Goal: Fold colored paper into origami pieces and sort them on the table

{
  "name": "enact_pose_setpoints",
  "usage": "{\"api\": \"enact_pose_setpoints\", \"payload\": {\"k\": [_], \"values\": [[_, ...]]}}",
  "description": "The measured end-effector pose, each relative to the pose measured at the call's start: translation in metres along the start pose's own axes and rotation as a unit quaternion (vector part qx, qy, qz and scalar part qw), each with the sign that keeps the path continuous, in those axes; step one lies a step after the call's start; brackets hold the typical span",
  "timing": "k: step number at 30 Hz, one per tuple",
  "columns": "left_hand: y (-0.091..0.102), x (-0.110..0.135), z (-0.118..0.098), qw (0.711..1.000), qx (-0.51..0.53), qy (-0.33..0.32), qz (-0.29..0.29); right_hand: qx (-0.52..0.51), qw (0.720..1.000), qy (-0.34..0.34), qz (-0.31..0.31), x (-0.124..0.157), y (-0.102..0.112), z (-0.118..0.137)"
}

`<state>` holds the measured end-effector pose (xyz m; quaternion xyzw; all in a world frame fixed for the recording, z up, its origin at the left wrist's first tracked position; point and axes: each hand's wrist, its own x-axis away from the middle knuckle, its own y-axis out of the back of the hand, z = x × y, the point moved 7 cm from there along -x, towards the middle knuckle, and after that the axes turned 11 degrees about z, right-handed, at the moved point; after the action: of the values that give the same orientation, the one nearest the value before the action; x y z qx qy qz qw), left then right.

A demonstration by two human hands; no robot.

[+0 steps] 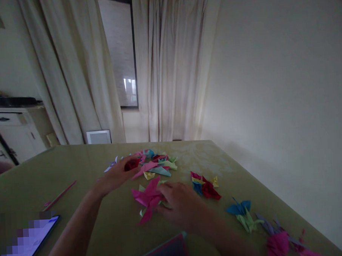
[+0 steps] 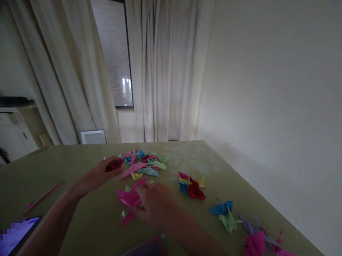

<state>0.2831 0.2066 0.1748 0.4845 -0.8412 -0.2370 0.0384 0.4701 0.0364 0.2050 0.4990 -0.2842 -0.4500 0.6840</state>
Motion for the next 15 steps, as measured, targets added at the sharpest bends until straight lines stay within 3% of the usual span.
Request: {"api": "enact_pose_setpoints", "payload": {"k": [3, 5, 10, 13, 15], "values": [[-0.034, 0.017, -0.069, 0.989, 0.061, -0.113, 0.079, -0.099, 0.99, 0.001, -0.104, 0.004, 0.027, -0.008], [-0.055, 0.027, -0.093, 0.979, 0.124, -0.126, 0.106, -0.16, 0.975, 0.015, -0.155, 0.007, 0.033, -0.012], [-0.087, 0.033, -0.094, 0.939, 0.328, -0.072, 0.079, -0.291, 0.936, 0.039, -0.197, 0.009, 0.035, -0.02], [-0.099, 0.031, -0.096, 0.897, 0.426, -0.068, 0.094, -0.296, 0.932, 0.045, -0.206, 0.009, 0.039, -0.021], [-0.101, 0.031, -0.101, 0.887, 0.446, -0.071, 0.095, -0.299, 0.931, 0.039, -0.207, 0.008, 0.04, -0.022]]}}
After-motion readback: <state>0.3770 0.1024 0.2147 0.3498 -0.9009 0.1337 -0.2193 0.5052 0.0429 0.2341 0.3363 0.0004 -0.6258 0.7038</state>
